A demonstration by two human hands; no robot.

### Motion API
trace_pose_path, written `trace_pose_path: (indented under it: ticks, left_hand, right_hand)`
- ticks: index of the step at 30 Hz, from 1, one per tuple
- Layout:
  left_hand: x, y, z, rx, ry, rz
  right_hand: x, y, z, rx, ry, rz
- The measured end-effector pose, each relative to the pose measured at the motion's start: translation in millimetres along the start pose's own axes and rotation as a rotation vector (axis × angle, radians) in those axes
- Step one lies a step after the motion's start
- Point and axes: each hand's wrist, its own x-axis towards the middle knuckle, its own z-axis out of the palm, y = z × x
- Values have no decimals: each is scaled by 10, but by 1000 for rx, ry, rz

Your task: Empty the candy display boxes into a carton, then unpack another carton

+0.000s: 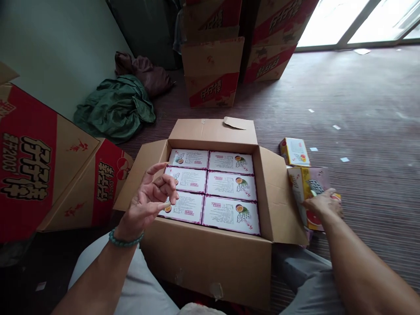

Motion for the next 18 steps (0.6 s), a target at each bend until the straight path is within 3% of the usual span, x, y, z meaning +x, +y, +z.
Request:
trace_pose_path:
  ticks: [3,18]
  left_hand:
    - [-1,-10,11,21,8,7]
    - [5,-1,88,120,81,26]
  right_hand:
    - [-45,-34,-32,11,-48,52]
    - [-180,-147,-98,62,-42,114]
